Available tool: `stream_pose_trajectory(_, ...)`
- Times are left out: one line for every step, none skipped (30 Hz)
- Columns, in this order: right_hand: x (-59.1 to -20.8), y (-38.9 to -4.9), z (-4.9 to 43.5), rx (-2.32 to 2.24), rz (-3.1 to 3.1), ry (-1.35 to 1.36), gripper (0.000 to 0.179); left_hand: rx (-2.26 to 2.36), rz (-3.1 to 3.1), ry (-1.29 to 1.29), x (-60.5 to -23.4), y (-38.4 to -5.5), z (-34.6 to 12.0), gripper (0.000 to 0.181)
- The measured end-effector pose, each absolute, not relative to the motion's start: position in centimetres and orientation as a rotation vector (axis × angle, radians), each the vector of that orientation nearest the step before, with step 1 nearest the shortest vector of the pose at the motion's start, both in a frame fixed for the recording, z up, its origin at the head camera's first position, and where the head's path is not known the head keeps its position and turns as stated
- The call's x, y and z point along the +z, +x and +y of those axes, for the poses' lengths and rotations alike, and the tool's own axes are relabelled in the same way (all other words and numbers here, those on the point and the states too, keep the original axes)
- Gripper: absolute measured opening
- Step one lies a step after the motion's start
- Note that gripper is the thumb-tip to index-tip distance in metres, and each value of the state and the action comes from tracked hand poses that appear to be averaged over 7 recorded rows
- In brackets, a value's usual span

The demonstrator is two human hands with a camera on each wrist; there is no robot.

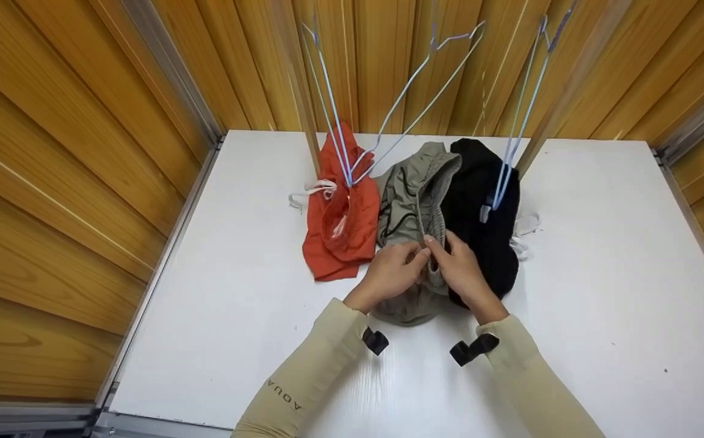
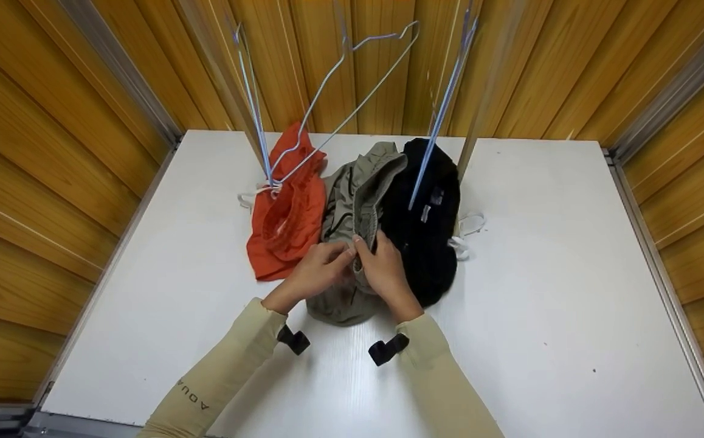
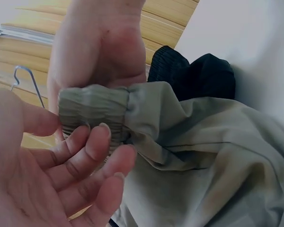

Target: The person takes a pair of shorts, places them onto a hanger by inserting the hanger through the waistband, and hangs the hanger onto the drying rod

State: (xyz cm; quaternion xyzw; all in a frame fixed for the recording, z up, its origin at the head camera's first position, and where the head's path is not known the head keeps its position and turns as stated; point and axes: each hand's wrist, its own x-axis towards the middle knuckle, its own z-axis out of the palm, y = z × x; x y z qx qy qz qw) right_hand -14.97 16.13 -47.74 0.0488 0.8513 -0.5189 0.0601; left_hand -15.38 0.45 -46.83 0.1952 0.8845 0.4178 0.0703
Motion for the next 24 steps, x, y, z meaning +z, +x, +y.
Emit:
stream_pose_trajectory(-47.7,-14.9,16.2,-1.566,2.581,0.15,0.056,1.279,2.655,0.564,-47.0,-15.5,0.4,0.035)
stream_pose_trajectory(-47.7,-14.9,16.2,-1.565,2.581,0.156,0.057,1.299,2.651,0.537,-47.1,-15.7,0.4,0.036)
stream_pose_trajectory(-47.7,-14.8,16.2,-1.561,2.586,0.158,0.058,1.32,2.647,0.511,-47.2,-15.8,0.3,0.038)
stream_pose_trajectory(-47.6,-14.8,16.2,-1.565,2.583,0.162,0.059,1.335,2.649,0.489,-47.3,-16.0,0.3,0.039)
stream_pose_trajectory(-47.6,-14.7,16.2,-1.568,2.58,0.161,0.059,1.346,2.654,0.469,-47.4,-16.1,0.3,0.04)
stream_pose_trajectory(-47.5,-14.7,16.2,-1.57,2.578,0.158,0.06,1.355,2.66,0.452,-47.5,-16.2,0.3,0.04)
stream_pose_trajectory(-47.5,-14.7,16.2,-1.576,2.57,0.156,0.061,1.362,2.669,0.44,-47.6,-16.3,0.2,0.04)
stream_pose_trajectory(-47.5,-14.6,16.2,-1.584,2.562,0.156,0.061,1.368,2.677,0.43,-47.6,-16.5,0.2,0.039)
stream_pose_trajectory(-47.4,-14.6,16.3,-1.588,2.557,0.152,0.062,1.373,2.684,0.423,-47.7,-16.6,0.2,0.037)
stream_pose_trajectory(-47.4,-14.6,16.3,-1.591,2.55,0.153,0.063,1.377,2.692,0.416,-47.8,-16.7,0.2,0.036)
stream_pose_trajectory(-47.3,-14.5,16.3,-1.586,2.546,0.152,0.064,1.383,2.696,0.406,-47.8,-16.9,0.1,0.034)
stream_pose_trajectory(-47.3,-14.5,16.3,-1.585,2.539,0.156,0.064,1.389,2.699,0.398,-47.9,-17.1,0.1,0.032)
stream_pose_trajectory(-47.2,-14.4,16.3,-1.58,2.535,0.156,0.065,1.397,2.699,0.391,-47.9,-17.3,0.1,0.031)
stream_pose_trajectory(-47.1,-14.4,16.3,-1.57,2.535,0.156,0.066,1.41,2.693,0.381,-48.0,-17.5,0.0,0.03)
stream_pose_trajectory(-47.1,-14.3,16.3,-1.563,2.534,0.159,0.067,1.419,2.686,0.372,-48.0,-17.6,0.0,0.03)
stream_pose_trajectory(-47.0,-14.2,16.3,-1.554,2.532,0.162,0.068,1.425,2.68,0.362,-48.1,-17.8,0.0,0.03)
stream_pose_trajectory(-46.9,-14.2,16.3,-1.55,2.531,0.16,0.068,1.43,2.671,0.35,-48.1,-18.0,0.0,0.03)
stream_pose_trajectory(-46.9,-14.1,16.3,-1.549,2.531,0.157,0.068,1.43,2.662,0.338,-48.1,-18.2,0.0,0.03)
stream_pose_trajectory(-46.9,-14.0,16.3,-1.544,2.535,0.147,0.067,1.432,2.652,0.322,-48.2,-18.4,0.0,0.03)
stream_pose_trajectory(-47.0,-14.0,16.3,-1.54,2.541,0.137,0.067,1.431,2.642,0.305,-48.2,-18.6,0.1,0.031)
stream_pose_trajectory(-47.0,-13.9,16.3,-1.538,2.544,0.131,0.066,1.431,2.632,0.285,-48.2,-18.7,0.1,0.032)
stream_pose_trajectory(-47.0,-13.9,16.3,-1.532,2.552,0.12,0.065,1.434,2.619,0.265,-48.2,-18.9,0.1,0.033)
stream_pose_trajectory(-47.0,-13.8,16.3,-1.531,2.56,0.109,0.063,1.441,2.603,0.244,-48.2,-19.0,0.2,0.034)
stream_pose_trajectory(-47.0,-13.8,16.3,-1.524,2.569,0.101,0.062,1.454,2.584,0.227,-48.2,-19.2,0.2,0.034)
